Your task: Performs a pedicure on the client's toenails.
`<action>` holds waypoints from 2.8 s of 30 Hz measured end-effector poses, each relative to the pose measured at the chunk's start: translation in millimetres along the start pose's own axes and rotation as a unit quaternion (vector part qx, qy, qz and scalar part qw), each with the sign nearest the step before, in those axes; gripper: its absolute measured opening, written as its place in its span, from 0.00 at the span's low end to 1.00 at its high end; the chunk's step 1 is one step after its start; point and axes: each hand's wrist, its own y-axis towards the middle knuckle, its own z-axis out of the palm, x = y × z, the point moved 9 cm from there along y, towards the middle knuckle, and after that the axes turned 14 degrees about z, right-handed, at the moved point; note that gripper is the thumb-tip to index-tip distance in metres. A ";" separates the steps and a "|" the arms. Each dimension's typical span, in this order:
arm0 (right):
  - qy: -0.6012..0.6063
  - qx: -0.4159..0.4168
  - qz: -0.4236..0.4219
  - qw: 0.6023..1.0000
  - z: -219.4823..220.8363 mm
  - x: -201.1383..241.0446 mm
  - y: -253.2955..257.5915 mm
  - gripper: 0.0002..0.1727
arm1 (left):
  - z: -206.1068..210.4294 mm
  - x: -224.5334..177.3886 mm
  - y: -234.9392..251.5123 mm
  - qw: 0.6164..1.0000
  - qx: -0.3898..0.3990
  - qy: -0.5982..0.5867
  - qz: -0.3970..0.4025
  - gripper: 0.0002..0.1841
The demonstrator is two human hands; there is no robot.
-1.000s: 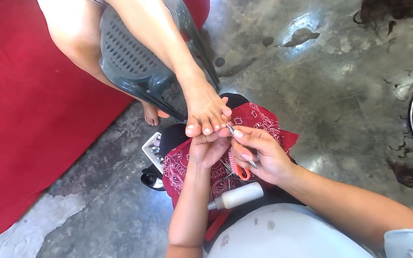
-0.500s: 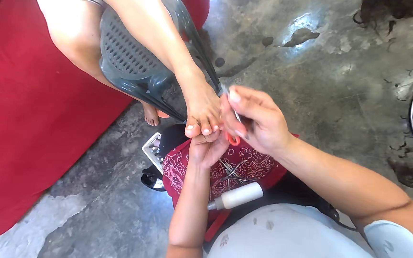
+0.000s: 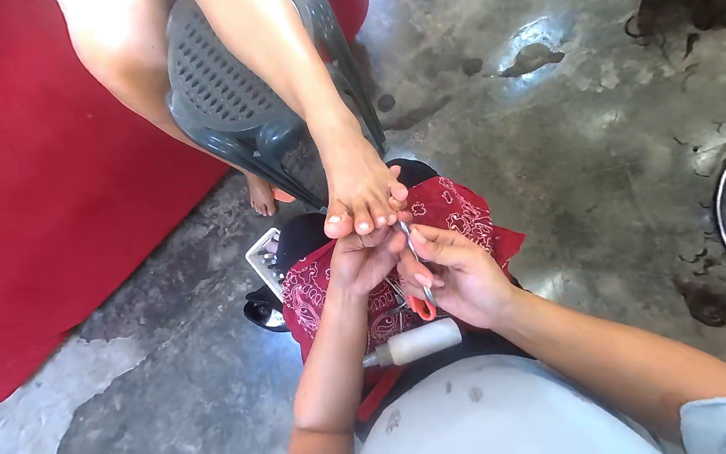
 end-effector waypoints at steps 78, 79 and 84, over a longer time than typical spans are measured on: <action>0.017 -0.025 0.113 0.993 6.5 29.2 -7.8 0.21 | 0.7 0.4 3.3 1.000 0.008 -0.016 0.008 0.34; 0.023 -0.026 0.112 0.993 6.2 28.5 -8.0 0.21 | 0.1 -0.2 2.7 1.000 0.010 -0.006 0.011 0.32; 0.025 -0.048 0.135 0.989 5.8 27.6 -9.3 0.20 | -1.6 -0.9 1.9 1.000 0.009 0.007 0.010 0.24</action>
